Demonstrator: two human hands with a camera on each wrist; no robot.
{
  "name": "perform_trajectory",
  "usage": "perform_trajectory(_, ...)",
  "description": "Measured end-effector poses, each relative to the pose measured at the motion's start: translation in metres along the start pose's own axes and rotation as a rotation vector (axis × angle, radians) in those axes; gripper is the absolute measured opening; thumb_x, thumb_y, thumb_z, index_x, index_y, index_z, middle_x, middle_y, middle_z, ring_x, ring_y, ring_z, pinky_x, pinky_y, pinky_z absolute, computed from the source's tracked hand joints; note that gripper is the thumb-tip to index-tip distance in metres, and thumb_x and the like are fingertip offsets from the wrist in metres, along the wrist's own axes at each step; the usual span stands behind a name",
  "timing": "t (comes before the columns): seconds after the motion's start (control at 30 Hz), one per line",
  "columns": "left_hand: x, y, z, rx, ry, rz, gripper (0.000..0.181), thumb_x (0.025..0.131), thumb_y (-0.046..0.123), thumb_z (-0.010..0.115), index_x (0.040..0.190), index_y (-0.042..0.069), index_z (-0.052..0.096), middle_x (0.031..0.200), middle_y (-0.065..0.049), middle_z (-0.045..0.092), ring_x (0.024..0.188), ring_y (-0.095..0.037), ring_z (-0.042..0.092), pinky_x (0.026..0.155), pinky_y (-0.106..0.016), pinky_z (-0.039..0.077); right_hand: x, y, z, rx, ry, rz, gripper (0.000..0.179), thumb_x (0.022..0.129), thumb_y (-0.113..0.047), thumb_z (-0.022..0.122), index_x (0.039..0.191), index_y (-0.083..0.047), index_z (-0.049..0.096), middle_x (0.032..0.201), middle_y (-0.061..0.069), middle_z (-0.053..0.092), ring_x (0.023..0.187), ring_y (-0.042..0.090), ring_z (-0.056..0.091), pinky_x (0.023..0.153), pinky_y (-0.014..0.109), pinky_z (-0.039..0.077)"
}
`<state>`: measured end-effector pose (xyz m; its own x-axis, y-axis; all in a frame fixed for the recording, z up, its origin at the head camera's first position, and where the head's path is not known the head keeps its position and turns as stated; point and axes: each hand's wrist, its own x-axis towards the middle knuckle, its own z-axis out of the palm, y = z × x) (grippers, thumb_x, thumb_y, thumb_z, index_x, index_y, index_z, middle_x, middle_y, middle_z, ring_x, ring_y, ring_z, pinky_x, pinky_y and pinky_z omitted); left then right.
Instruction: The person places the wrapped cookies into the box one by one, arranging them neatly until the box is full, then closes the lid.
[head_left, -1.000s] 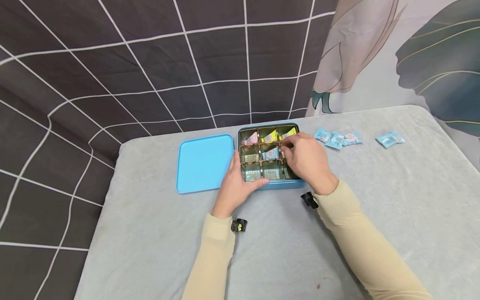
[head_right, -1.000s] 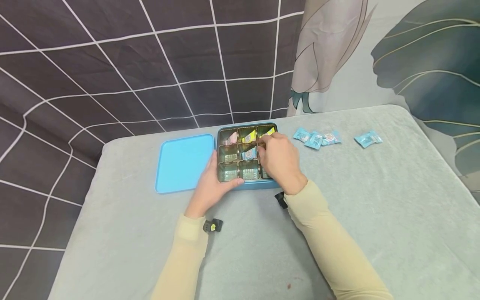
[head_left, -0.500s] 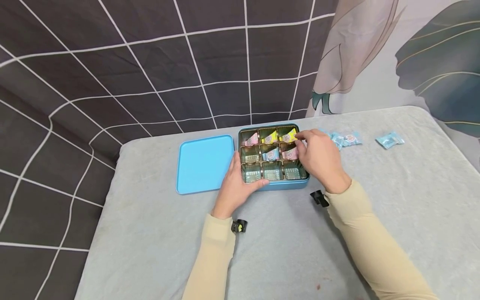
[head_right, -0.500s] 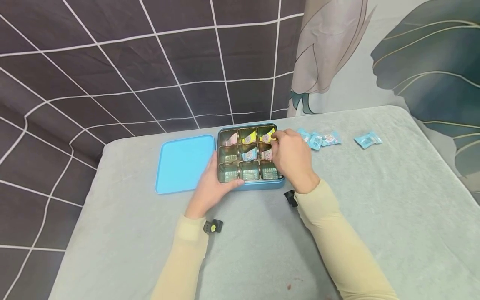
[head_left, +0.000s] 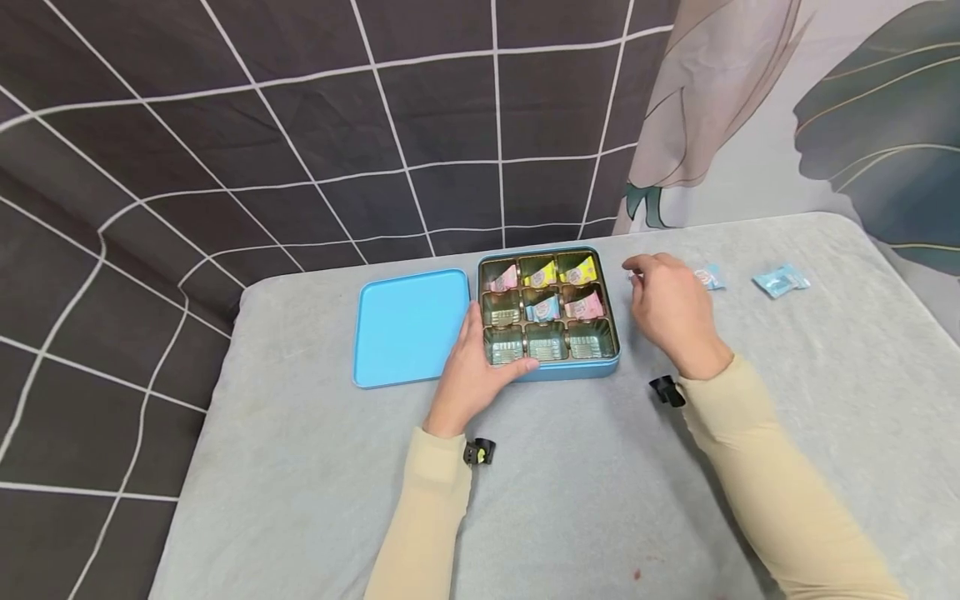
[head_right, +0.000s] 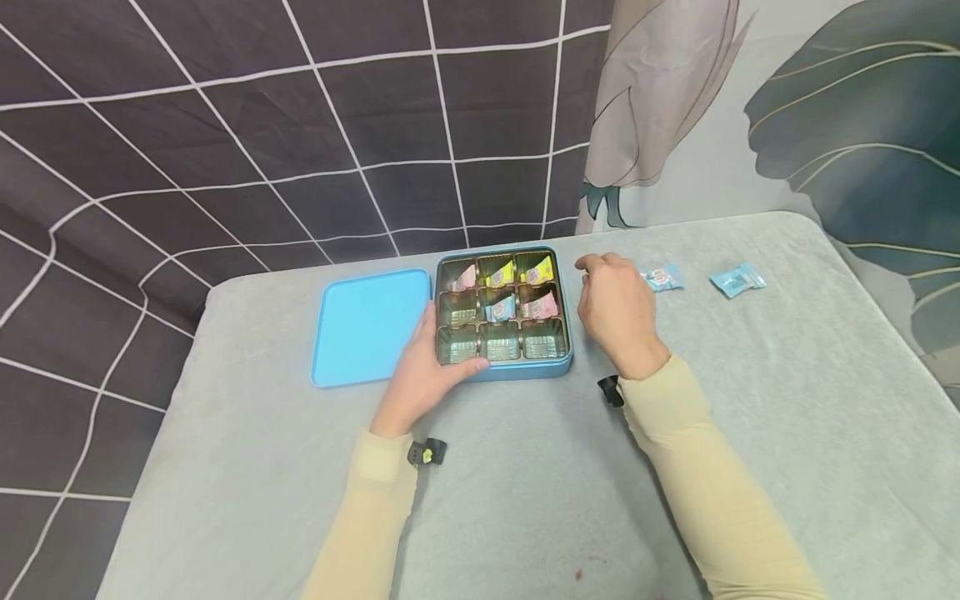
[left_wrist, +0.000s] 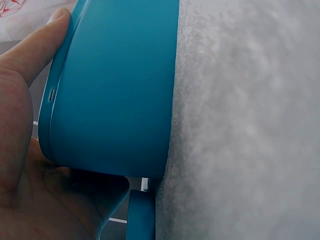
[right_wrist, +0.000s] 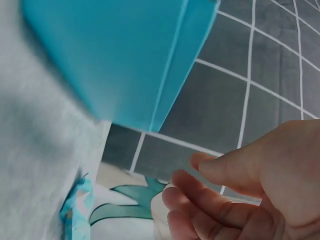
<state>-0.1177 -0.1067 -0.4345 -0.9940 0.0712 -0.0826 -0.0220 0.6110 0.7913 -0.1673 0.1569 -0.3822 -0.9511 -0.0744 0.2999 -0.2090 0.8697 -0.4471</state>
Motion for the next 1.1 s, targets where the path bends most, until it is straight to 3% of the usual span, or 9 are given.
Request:
perform_trajectory(0.13,0.000,0.001,0.000,0.001,0.003,0.006,0.122,0.078,0.052,0.083,0.162,0.004,0.008,0.168,-0.011,0.008,0.152,-0.026,0.015,0.120,-0.048,0.023,0.000,0.011,0.000,-0.018,0.000,0.017,0.029,0.092,0.005,0.050,0.115,0.005,0.067,0.109,0.028,0.066,0.102,0.049,0.060,0.079,0.061,0.049)
perform_trajectory(0.37,-0.001,0.000,0.001,0.002,0.001,0.002,0.122,0.078,0.053,0.083,0.162,0.007,0.007,0.169,-0.011,0.008,0.152,-0.026,0.015,0.119,-0.047,0.024,0.001,0.030,-0.001,-0.030,-0.036,0.125,0.041,0.089,0.006,0.042,0.124,0.003,0.062,0.117,0.031,0.059,0.111,0.053,0.052,0.078,0.068,0.045)
perform_trajectory(0.67,0.000,-0.001,0.002,0.007,0.005,0.011,0.122,0.078,0.054,0.082,0.162,0.007,0.007,0.168,-0.011,0.009,0.152,-0.026,0.015,0.119,-0.047,0.024,0.003,0.046,-0.003,-0.031,-0.077,0.201,0.049,0.084,0.010,0.039,0.128,0.004,0.059,0.127,0.032,0.054,0.118,0.055,0.046,0.084,0.069,0.043)
perform_trajectory(0.9,0.000,-0.002,0.001,0.004,0.011,0.020,0.123,0.078,0.054,0.082,0.162,0.005,0.007,0.168,-0.011,0.008,0.152,-0.026,0.014,0.119,-0.048,0.024,0.006,0.054,0.000,-0.026,-0.077,0.156,0.054,0.079,0.014,0.042,0.130,0.004,0.058,0.129,0.033,0.053,0.117,0.056,0.046,0.087,0.069,0.042)
perform_trajectory(1.1,0.000,-0.001,0.001,0.013,0.009,0.019,0.122,0.079,0.054,0.082,0.162,0.005,0.007,0.168,-0.011,0.009,0.152,-0.026,0.015,0.119,-0.048,0.024,0.007,0.065,0.004,-0.023,-0.098,0.079,0.049,0.082,0.015,0.040,0.126,0.007,0.060,0.129,0.034,0.055,0.117,0.057,0.048,0.095,0.067,0.040)
